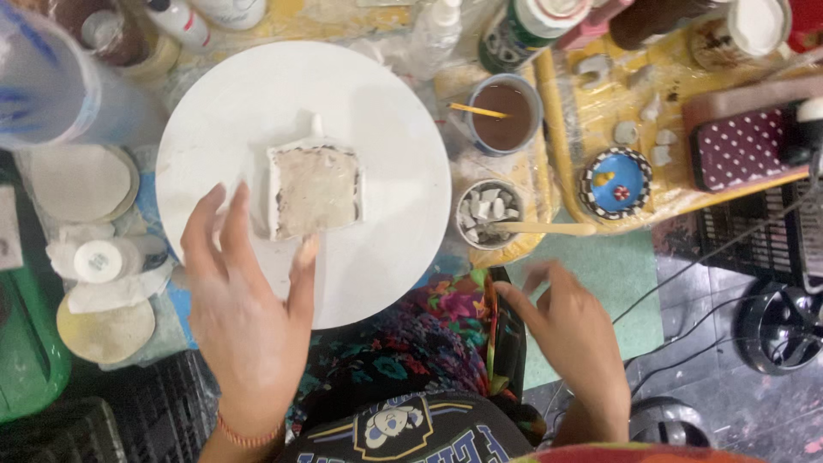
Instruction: The person mixes pieces of clay in a small container using a wooden stick.
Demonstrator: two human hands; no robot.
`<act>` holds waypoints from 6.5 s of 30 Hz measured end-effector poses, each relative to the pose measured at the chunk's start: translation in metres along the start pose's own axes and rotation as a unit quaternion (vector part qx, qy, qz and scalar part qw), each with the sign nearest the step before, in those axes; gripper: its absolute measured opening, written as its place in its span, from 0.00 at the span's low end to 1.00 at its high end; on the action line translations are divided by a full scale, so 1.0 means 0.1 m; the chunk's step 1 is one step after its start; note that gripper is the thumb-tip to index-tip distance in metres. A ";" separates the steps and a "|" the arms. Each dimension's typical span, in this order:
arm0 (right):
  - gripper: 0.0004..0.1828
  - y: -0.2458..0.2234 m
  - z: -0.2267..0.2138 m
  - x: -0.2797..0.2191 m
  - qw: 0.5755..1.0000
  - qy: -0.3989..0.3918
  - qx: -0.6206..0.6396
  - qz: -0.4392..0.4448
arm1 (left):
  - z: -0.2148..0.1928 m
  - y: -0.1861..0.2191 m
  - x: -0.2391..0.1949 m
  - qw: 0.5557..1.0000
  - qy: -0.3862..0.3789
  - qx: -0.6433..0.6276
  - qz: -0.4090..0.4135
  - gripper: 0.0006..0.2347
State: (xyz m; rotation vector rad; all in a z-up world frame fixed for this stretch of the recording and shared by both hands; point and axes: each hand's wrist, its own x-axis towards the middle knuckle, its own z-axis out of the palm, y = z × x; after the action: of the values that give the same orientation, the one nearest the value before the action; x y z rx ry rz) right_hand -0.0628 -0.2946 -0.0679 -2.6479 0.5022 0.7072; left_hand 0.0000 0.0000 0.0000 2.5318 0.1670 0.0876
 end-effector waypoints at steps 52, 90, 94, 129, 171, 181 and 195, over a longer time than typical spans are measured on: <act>0.53 0.17 -0.74 0.60 0.868 0.269 0.174 -0.380 | 1.12 0.36 -0.32 0.883 -0.244 -0.314 0.251 0.19; 0.49 0.15 -0.45 0.61 0.883 0.244 0.169 -0.365 | 1.03 0.14 -0.21 0.799 -0.251 -0.525 0.152 0.21; 0.50 0.15 -0.47 0.61 0.881 0.246 0.170 -0.366 | 1.01 0.17 -0.23 0.800 -0.257 -0.520 0.154 0.21; 0.50 -0.09 -0.44 0.52 0.879 0.247 0.081 -0.400 | 0.97 0.13 -0.18 0.820 -0.274 -0.478 0.154 0.22; 0.44 0.18 -0.64 1.51 0.857 0.169 0.184 -0.452 | 1.94 0.33 -0.61 0.931 -0.168 -0.187 0.264 0.38; 0.46 0.16 -0.36 1.77 0.843 0.194 0.187 -0.466 | 2.19 0.37 -0.43 0.939 -0.088 -0.254 0.216 0.36; 0.36 0.55 0.27 1.03 0.547 0.155 0.769 -0.293 | 2.23 0.38 -0.46 0.924 -0.074 -0.312 0.207 0.42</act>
State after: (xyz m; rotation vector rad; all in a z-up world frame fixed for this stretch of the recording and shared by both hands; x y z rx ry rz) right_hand -0.0135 -0.3568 -0.1576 -0.9780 0.0895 -0.4126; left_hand -0.0194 -0.1630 -0.1629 1.8855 -0.4020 0.0965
